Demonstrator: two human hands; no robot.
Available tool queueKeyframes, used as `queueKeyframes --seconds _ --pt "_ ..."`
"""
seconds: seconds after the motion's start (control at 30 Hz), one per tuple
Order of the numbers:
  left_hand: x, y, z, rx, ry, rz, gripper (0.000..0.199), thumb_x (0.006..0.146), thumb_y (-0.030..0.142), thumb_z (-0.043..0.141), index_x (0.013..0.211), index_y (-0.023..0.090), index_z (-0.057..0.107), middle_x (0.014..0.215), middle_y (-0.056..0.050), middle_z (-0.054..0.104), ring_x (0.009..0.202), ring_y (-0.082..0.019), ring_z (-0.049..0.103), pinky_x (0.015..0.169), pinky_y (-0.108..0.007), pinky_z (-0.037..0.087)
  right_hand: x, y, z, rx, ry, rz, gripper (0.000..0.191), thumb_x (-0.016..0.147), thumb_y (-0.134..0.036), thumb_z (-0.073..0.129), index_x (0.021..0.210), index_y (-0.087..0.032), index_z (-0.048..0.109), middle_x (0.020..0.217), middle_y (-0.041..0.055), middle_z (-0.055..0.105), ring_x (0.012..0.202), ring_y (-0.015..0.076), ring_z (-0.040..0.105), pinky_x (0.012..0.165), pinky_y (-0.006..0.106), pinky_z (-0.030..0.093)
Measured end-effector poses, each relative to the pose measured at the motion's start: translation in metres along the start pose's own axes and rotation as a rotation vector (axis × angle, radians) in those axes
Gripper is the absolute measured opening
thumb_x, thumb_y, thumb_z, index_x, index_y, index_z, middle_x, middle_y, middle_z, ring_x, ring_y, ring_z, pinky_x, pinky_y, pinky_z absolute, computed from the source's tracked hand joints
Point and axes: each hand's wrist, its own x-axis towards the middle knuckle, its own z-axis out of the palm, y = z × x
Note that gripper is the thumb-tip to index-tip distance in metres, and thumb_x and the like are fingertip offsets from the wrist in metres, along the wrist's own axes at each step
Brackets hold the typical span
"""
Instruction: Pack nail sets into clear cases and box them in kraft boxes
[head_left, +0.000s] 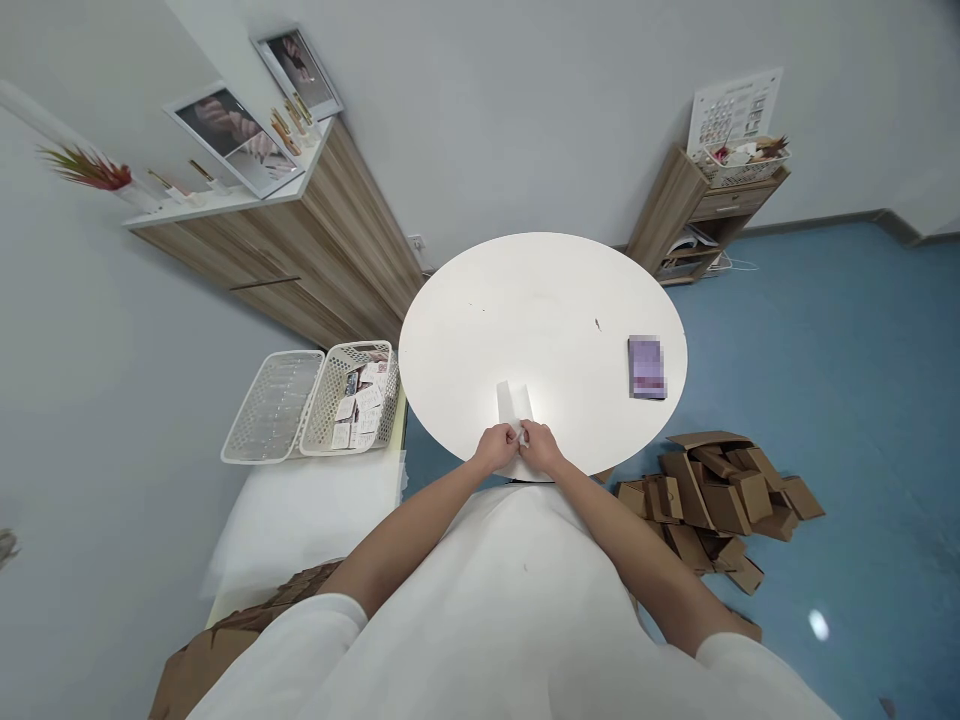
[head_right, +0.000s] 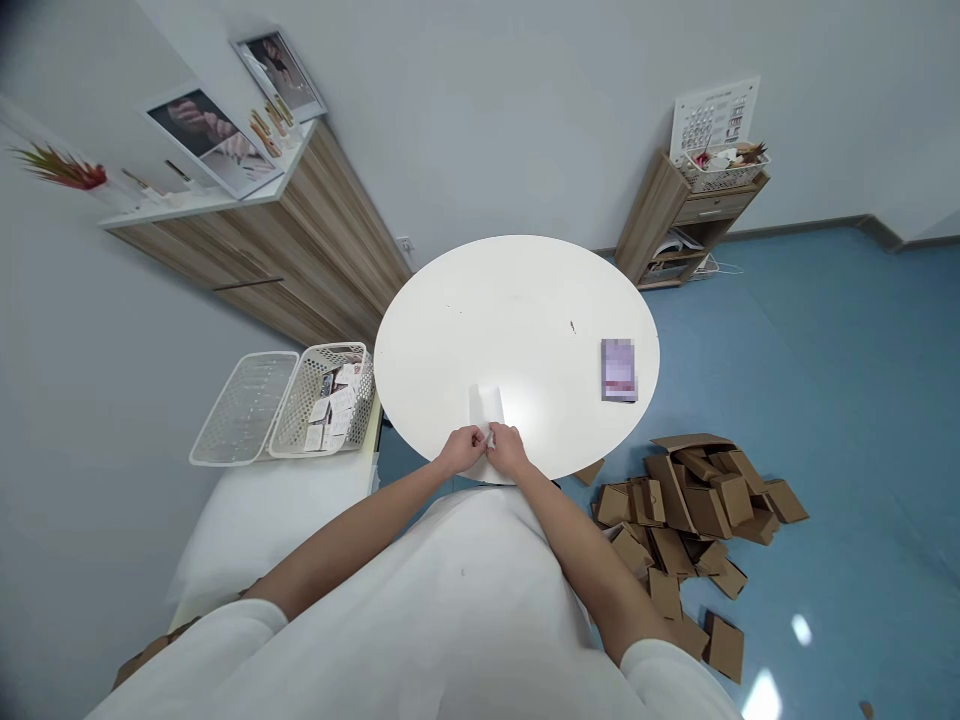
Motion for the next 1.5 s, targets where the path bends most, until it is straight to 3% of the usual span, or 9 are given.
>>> queueKeyframes --seconds 0.2,0.37,0.57,0.63,0.73,0.83,1.0,1.27,1.5 --pt "-0.009 0.001 0.009 0.019 -0.018 0.029 0.012 0.068 0.023 0.055 0.078 0.018 0.059 0.073 -0.002 0.061 0.070 -0.015 0.057 0.064 -0.027 0.045 0.004 -0.001 -0.009 0.099 0.026 0.067 0.025 0.076 -0.019 0.037 0.094 -0.022 0.055 0.077 -0.0008 0.059 0.071 0.0130 0.055 0.063 0.023 0.040" --pt "-0.025 -0.011 0.007 0.004 -0.020 0.110 0.026 0.070 0.023 0.054 0.095 0.020 0.060 0.088 -0.002 0.062 0.079 -0.015 0.058 0.072 -0.027 0.047 0.009 -0.004 -0.003 0.059 0.043 0.123 0.019 0.073 -0.022 0.043 0.091 -0.021 0.050 0.054 -0.0045 0.047 0.055 0.0144 0.048 0.053 0.024 0.035" --pt "-0.019 -0.013 0.007 0.308 0.100 0.320 0.044 0.074 0.025 0.052 0.117 0.021 0.045 0.122 -0.009 0.045 0.113 -0.022 0.042 0.092 -0.037 0.037 0.009 -0.001 -0.007 0.018 0.002 0.061 0.019 0.075 -0.021 0.040 0.092 -0.022 0.049 0.056 -0.0054 0.046 0.055 0.0134 0.047 0.054 0.025 0.038" --pt "-0.013 -0.009 0.010 0.407 0.085 0.334 0.050 0.073 0.027 0.055 0.121 0.023 0.040 0.129 -0.009 0.039 0.120 -0.024 0.035 0.094 -0.040 0.034 0.005 -0.001 -0.010 -0.004 -0.007 0.043 0.025 0.074 -0.019 0.039 0.098 -0.021 0.049 0.063 -0.0029 0.051 0.060 0.0144 0.050 0.058 0.027 0.041" --pt "-0.007 -0.008 0.014 0.467 0.077 0.334 0.047 0.075 0.030 0.053 0.120 0.022 0.039 0.130 -0.009 0.038 0.121 -0.025 0.033 0.093 -0.040 0.033 -0.006 0.000 -0.012 -0.088 0.045 -0.047 0.042 0.072 -0.014 0.039 0.114 -0.017 0.043 0.096 0.0074 0.056 0.089 0.0183 0.052 0.077 0.033 0.043" --pt "-0.007 -0.010 0.014 0.462 0.086 0.361 0.045 0.077 0.033 0.051 0.119 0.022 0.039 0.129 -0.009 0.039 0.120 -0.025 0.034 0.093 -0.041 0.032 -0.018 0.004 -0.012 -0.262 0.038 -0.283 0.057 0.072 -0.014 0.040 0.128 -0.014 0.032 0.130 0.0136 0.036 0.120 0.0231 0.033 0.096 0.040 0.032" --pt "-0.004 -0.012 0.009 0.355 0.115 0.381 0.045 0.074 0.035 0.054 0.115 0.021 0.041 0.121 -0.008 0.046 0.113 -0.025 0.041 0.090 -0.040 0.035 -0.016 0.012 -0.010 -0.547 -0.165 -0.416 0.082 0.066 -0.019 0.054 0.136 -0.007 0.011 0.142 0.0162 0.017 0.131 0.0292 0.011 0.101 0.046 0.025" --pt "0.004 -0.006 -0.004 0.117 0.078 0.335 0.042 0.066 0.032 0.056 0.104 0.019 0.044 0.099 -0.008 0.055 0.093 -0.024 0.053 0.076 -0.034 0.043 -0.004 -0.003 -0.008 -0.816 -0.172 -0.373 0.063 0.072 -0.019 0.052 0.129 -0.006 0.029 0.134 0.0207 0.033 0.126 0.0320 0.027 0.092 0.040 0.039" --pt "-0.016 -0.013 -0.004 -0.134 -0.092 0.328 0.031 0.074 0.034 0.048 0.103 0.022 0.049 0.100 -0.003 0.058 0.092 -0.019 0.054 0.080 -0.032 0.043 -0.023 -0.014 -0.033 -0.699 -0.299 -0.401 0.040 0.076 -0.025 0.044 0.113 -0.010 0.043 0.099 0.0123 0.056 0.092 0.0233 0.052 0.077 0.034 0.042"
